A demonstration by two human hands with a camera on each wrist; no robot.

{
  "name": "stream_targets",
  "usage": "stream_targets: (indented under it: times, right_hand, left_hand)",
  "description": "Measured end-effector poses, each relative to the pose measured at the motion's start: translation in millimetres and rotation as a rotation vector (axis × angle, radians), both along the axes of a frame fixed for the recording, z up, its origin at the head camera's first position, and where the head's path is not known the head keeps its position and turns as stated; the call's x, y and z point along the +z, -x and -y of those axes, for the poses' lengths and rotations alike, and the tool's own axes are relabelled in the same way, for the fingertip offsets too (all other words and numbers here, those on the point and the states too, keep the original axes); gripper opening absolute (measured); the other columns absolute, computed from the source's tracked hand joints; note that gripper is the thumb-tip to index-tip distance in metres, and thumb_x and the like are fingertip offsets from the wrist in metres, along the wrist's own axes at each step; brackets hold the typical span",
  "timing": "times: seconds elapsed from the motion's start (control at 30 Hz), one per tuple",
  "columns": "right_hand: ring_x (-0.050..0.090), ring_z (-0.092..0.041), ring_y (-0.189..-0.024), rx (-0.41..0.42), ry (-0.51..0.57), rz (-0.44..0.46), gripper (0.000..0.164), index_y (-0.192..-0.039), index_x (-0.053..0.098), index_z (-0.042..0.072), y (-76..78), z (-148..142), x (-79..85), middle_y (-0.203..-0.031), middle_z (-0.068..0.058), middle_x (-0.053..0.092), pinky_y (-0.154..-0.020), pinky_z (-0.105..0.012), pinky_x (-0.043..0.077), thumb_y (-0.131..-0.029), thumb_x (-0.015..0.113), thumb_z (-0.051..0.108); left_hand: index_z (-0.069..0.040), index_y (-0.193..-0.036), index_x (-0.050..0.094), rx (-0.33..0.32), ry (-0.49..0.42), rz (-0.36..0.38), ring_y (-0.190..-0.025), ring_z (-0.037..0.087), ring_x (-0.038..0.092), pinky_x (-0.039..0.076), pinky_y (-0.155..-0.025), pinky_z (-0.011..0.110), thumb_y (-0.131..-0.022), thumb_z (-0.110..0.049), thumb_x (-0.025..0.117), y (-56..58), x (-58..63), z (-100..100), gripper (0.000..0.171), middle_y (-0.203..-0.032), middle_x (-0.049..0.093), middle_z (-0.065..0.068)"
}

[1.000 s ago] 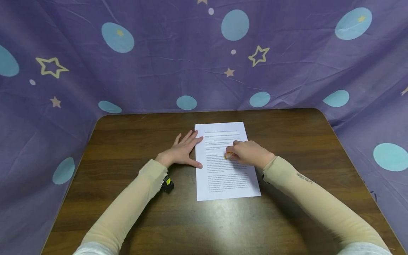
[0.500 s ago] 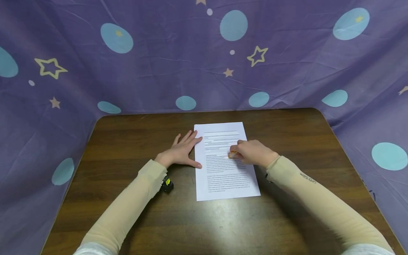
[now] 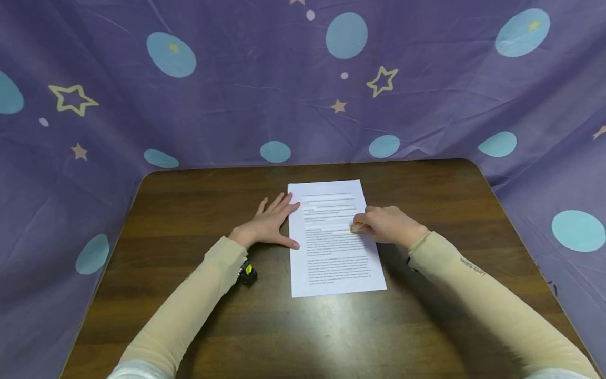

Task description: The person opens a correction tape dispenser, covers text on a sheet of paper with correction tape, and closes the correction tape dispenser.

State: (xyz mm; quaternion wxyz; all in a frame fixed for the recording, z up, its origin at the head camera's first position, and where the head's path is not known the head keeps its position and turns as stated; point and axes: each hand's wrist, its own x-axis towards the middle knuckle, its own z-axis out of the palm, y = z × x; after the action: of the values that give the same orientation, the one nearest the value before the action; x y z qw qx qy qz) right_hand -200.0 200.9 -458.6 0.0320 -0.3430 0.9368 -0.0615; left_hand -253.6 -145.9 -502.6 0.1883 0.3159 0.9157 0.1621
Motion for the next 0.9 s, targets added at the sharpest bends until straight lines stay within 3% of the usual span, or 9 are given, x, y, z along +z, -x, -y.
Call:
stream_targets:
  times: [0.33, 0.9]
  right_hand:
    - [0.053, -0.013, -0.066, -0.034, 0.013, -0.005, 0.016, -0.1, 0.073, 0.017, -2.4, -19.7, -1.1, -0.085, 0.001, 0.064, -0.054, -0.038, 0.049, -0.091, 0.076, 0.003]
    - [0.045, -0.013, -0.062, -0.035, 0.017, 0.039, 0.014, -0.1, 0.07, 0.015, -5.8, -26.9, -0.4, -0.079, 0.001, 0.056, -0.052, -0.034, 0.043, -0.093, 0.073, 0.003]
  left_hand:
    - [-0.016, -0.168, 0.021, 0.003, -0.009, -0.005, -0.161, 0.033, -0.005, -0.005, -0.123, 0.066, -0.078, -0.067, 0.082, 0.1, 0.7, 1.3, 0.12, -0.175, -0.001, 0.013]
    - [-0.017, -0.168, 0.02, 0.002, -0.013, -0.006, -0.161, 0.031, -0.006, -0.005, -0.123, 0.065, -0.078, -0.068, 0.082, -1.1, 0.9, 0.5, 0.121, -0.176, -0.001, 0.012]
